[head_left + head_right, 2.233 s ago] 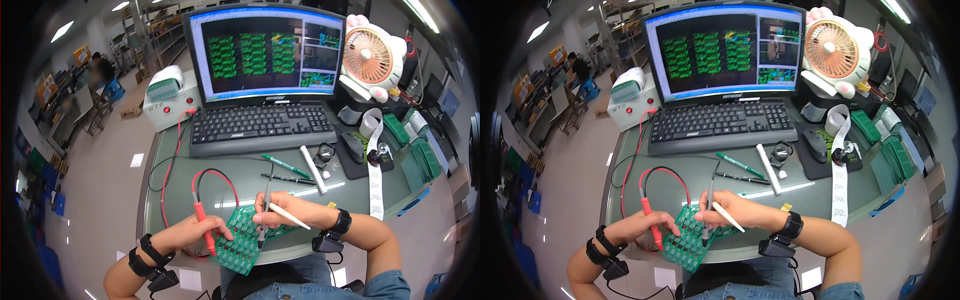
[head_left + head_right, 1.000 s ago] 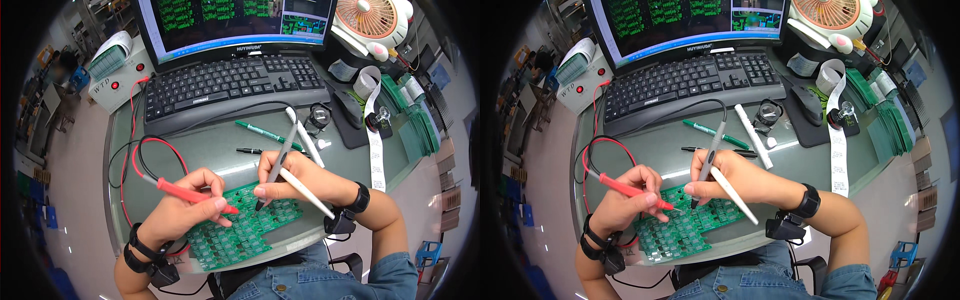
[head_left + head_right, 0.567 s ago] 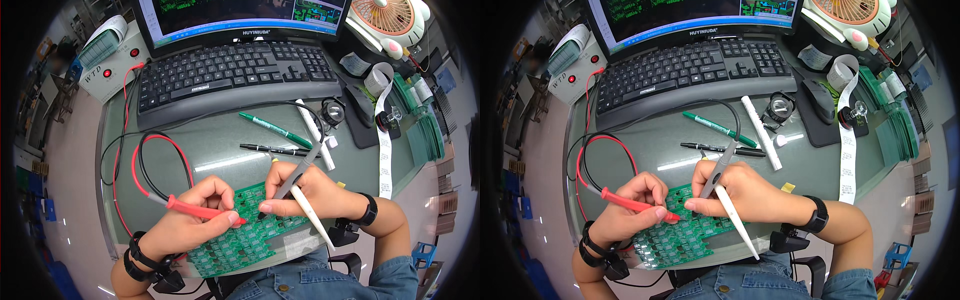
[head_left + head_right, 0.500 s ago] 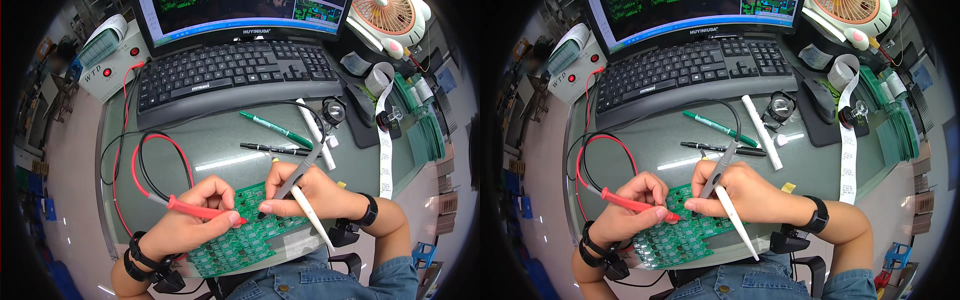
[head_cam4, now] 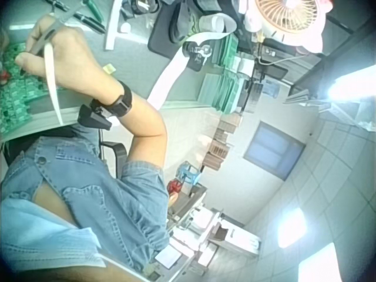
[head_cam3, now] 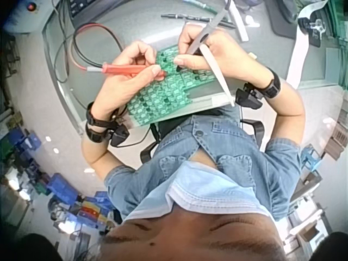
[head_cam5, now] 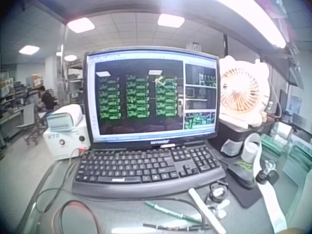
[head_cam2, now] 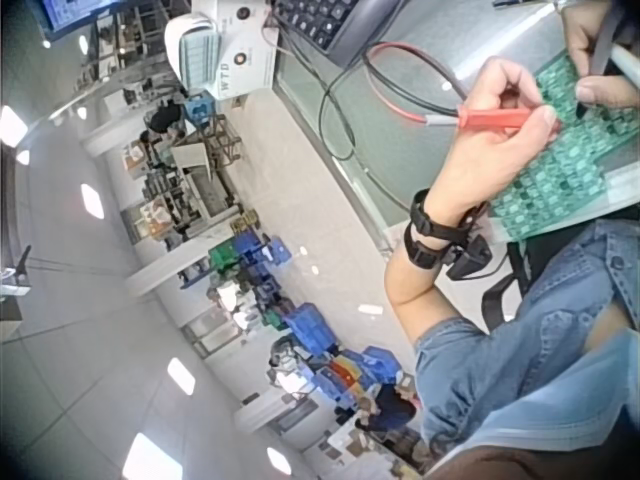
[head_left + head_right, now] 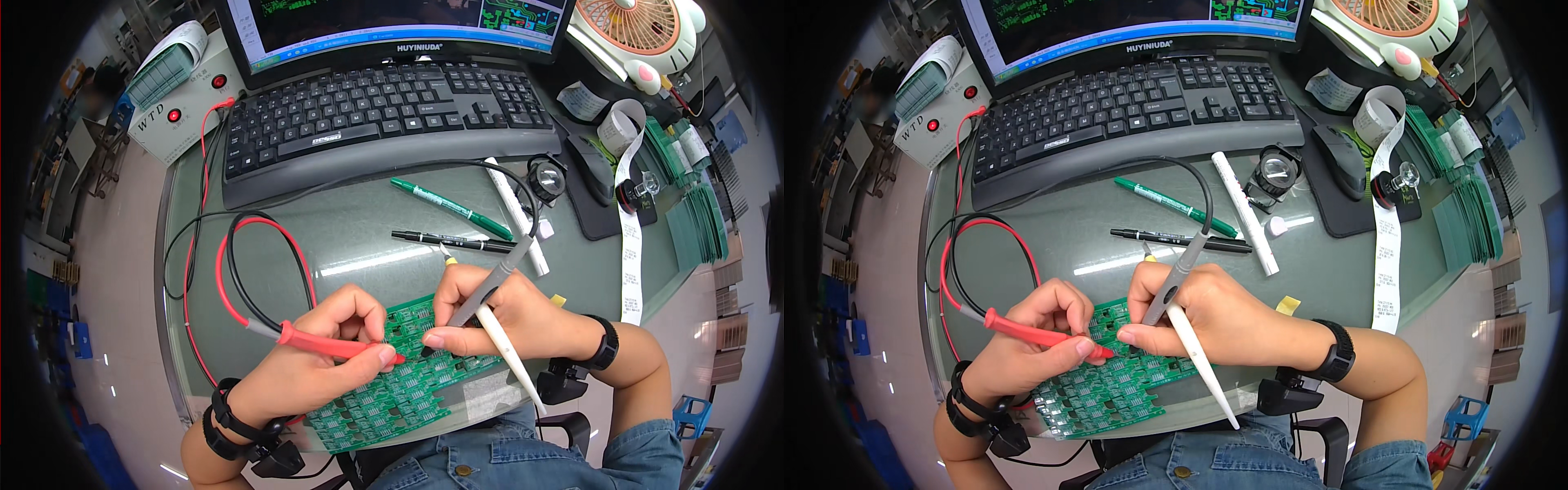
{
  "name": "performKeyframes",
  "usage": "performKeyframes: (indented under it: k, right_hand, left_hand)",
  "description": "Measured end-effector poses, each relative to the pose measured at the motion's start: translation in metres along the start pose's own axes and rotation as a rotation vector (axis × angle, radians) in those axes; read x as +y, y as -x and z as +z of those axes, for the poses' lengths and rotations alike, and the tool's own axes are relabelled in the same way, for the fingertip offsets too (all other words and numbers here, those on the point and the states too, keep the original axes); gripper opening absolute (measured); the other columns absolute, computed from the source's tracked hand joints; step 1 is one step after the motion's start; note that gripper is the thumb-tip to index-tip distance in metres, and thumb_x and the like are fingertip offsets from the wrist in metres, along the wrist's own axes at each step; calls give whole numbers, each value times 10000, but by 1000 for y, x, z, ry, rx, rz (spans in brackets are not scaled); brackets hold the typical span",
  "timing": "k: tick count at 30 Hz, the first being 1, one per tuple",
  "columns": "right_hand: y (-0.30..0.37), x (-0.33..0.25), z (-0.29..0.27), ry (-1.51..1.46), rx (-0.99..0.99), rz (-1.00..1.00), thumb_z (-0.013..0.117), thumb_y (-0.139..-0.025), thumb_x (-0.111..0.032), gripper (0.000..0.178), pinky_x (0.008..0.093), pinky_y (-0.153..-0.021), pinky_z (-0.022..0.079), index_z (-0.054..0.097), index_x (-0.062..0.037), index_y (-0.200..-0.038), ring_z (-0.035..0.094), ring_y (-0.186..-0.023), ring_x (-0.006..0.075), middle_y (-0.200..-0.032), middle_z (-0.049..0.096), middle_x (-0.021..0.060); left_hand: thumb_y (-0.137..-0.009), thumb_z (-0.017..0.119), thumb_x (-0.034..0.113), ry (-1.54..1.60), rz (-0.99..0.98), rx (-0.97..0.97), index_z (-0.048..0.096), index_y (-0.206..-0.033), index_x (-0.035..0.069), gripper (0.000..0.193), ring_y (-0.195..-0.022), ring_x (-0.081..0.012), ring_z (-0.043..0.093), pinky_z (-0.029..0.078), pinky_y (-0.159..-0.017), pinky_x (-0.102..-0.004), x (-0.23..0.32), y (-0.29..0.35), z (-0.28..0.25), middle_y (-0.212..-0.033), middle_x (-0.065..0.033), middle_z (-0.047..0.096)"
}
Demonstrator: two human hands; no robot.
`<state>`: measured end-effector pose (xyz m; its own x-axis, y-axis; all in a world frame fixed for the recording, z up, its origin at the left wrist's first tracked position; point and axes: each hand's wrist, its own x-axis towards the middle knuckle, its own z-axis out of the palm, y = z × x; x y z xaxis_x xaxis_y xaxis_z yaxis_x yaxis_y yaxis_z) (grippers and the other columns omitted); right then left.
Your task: Testing and inspecting printed circuit boards using a multimeter and technical probes at a workstation.
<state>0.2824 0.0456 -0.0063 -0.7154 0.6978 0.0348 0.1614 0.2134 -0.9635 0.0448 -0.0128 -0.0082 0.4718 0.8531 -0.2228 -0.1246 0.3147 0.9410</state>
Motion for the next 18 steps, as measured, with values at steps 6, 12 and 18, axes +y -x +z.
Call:
performKeyframes:
  k: [6, 12, 18]
  right_hand:
    - [0, -2, -3, 48, -42, 22, 769, -839, -148, 201, 200, -542, 404, 593, -50, -835, 556, -659, 29, -733, 604, -22]
    - [1, -1, -4, -9, -18, -51, 749, -857, -140, 191, 201, -545, 394, 580, -54, -834, 542, -647, 31, -730, 590, -24]
    - [3, -8, -6, -209, -98, 126, 691, -904, -233, 253, 244, -543, 388, 543, -41, -834, 507, -626, 62, -682, 548, -9]
  left_hand:
    - [-912, 640, 80, -82, 0, 14, 448, -990, 49, 209, -838, -41, 553, 454, -719, -203, 5, 0, 2, -916, 9, 533]
    - [-933, 591, 94, -88, 20, 34, 457, -997, 44, 157, -708, -41, 483, 401, -620, -192, 22, 10, 0, -886, -9, 518]
    - [-957, 465, 395, -132, -28, 70, 496, -892, 28, 374, -519, -106, 493, 461, -568, -250, 46, 23, -16, -875, -111, 550]
